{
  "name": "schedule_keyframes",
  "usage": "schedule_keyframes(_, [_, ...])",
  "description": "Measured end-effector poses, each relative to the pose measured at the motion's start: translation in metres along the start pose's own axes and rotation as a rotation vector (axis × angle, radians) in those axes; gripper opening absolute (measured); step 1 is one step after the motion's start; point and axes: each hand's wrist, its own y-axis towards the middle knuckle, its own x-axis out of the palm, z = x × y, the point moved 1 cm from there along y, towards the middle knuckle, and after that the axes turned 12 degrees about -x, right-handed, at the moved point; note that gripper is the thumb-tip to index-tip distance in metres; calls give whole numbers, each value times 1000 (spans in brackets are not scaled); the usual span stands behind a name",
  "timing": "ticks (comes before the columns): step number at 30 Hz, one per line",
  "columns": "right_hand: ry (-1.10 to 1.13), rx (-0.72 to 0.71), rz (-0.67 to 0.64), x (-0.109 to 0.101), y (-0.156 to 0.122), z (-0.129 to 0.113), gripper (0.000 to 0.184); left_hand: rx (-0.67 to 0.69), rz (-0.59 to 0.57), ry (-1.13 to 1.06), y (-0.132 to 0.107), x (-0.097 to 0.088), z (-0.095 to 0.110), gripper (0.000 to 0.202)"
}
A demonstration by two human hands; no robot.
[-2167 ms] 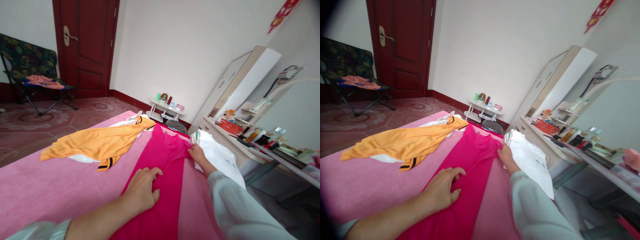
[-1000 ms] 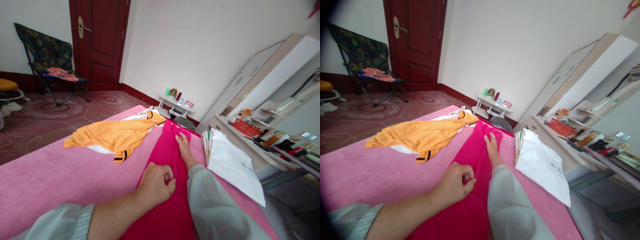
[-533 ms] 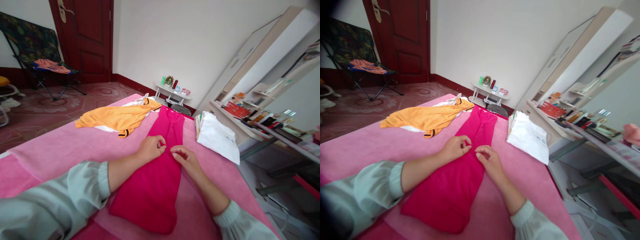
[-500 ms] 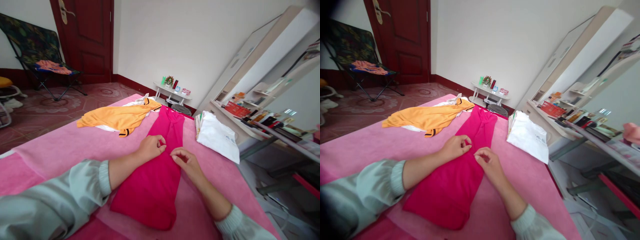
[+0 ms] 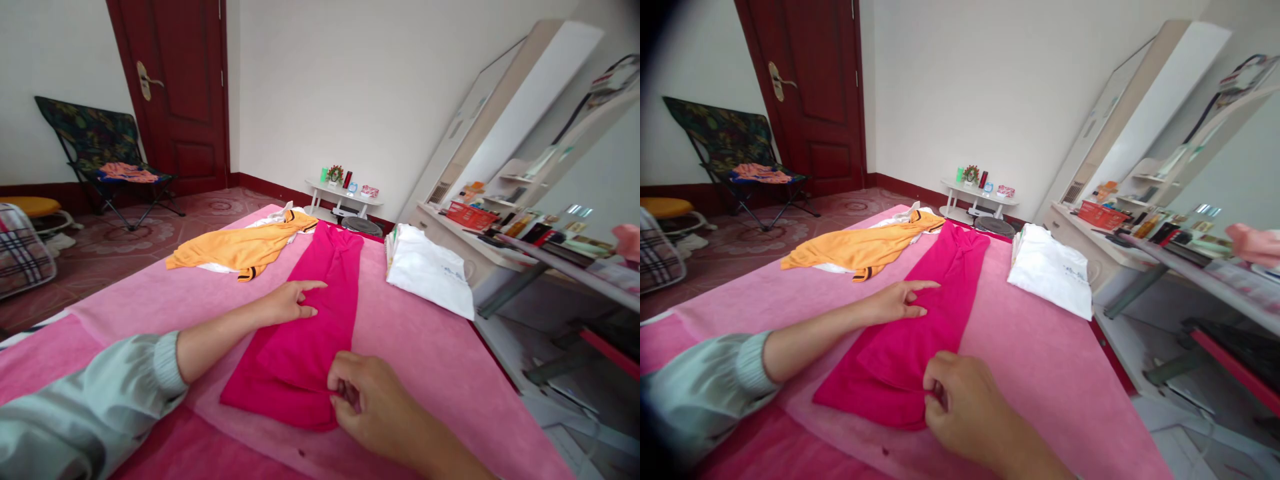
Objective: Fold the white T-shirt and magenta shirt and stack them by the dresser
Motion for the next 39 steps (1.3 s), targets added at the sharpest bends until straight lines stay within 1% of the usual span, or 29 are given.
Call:
schedule_keyframes(3, [-8, 17, -32, -16, -13, -1, 18, -40, -98, -192, -11, 6, 8, 59])
schedule_keyframes(5, [-22, 40, -72, -29, -22, -6, 19, -89, -130, -289, -18, 12, 15, 50])
schedule_keyframes(7, [-35, 57, -127, -37, -29, -10, 19, -165, -151, -323, -25, 20, 20, 44])
schedule_keyframes(9, [-30, 55, -200, -40, -34, -13, 18, -248, -174, -305, -32, 28, 21, 42])
schedule_keyframes(11, [-20, 42, -249, -37, -38, -13, 18, -297, -216, -280, -37, 36, 20, 42])
schedule_keyframes(14, [-3, 59, -285, -31, -41, -9, 16, -281, -292, -267, -46, 43, 19, 37])
schedule_keyframes(16, [4, 117, -249, -32, -36, -4, 14, -244, -327, -248, -52, 45, 22, 34])
schedule_keyframes(18, [21, 144, -153, -36, -23, 3, 10, -209, -350, -210, -57, 46, 25, 31])
schedule_keyframes(21, [88, 82, 1, -38, 7, 20, 10, -193, -391, -172, -64, 48, 29, 29])
schedule_keyframes(23, [115, 15, 88, -32, 27, 32, 12, -232, -472, -200, -69, 49, 31, 31])
schedule_keyframes(25, [82, -26, 140, -18, 39, 42, 27, -293, -601, -230, -75, 47, 33, 37])
schedule_keyframes(27, [13, -29, 106, -1, 43, 48, 46, -334, -735, -198, -79, 40, 39, 46])
schedule_keyframes(28, [-17, -25, 63, 8, 42, 50, 52, -338, -794, -155, -78, 34, 42, 49])
schedule_keyframes(30, [-51, -29, -15, 23, 39, 51, 57, -324, -869, -70, -68, 20, 48, 45])
schedule_keyframes(31, [-56, -42, -38, 28, 37, 52, 57, -310, -865, -40, -57, 13, 50, 41])
schedule_keyframes(32, [-56, -55, -50, 31, 36, 52, 58, -283, -816, -16, -42, 6, 50, 39])
schedule_keyframes(33, [-52, -64, -57, 33, 35, 53, 60, -237, -713, 10, -23, 0, 49, 38])
schedule_keyframes(34, [-45, -70, -63, 35, 35, 55, 61, -171, -565, 44, 0, -4, 47, 37])
schedule_keyframes(35, [-40, -72, -70, 36, 36, 56, 63, -76, -375, 109, 24, -8, 44, 35])
schedule_keyframes(36, [-38, -68, -77, 36, 37, 58, 65, 10, -202, 182, 50, -10, 41, 32])
schedule_keyframes(37, [-39, -62, -84, 37, 38, 60, 67, 101, -54, 240, 75, -10, 38, 31])
schedule_keyframes(38, [-42, -57, -93, 37, 39, 62, 69, 193, 33, 324, 98, -8, 35, 33])
schedule_keyframes(39, [-48, -54, -104, 37, 40, 64, 69, 283, 95, 413, 120, -4, 33, 36])
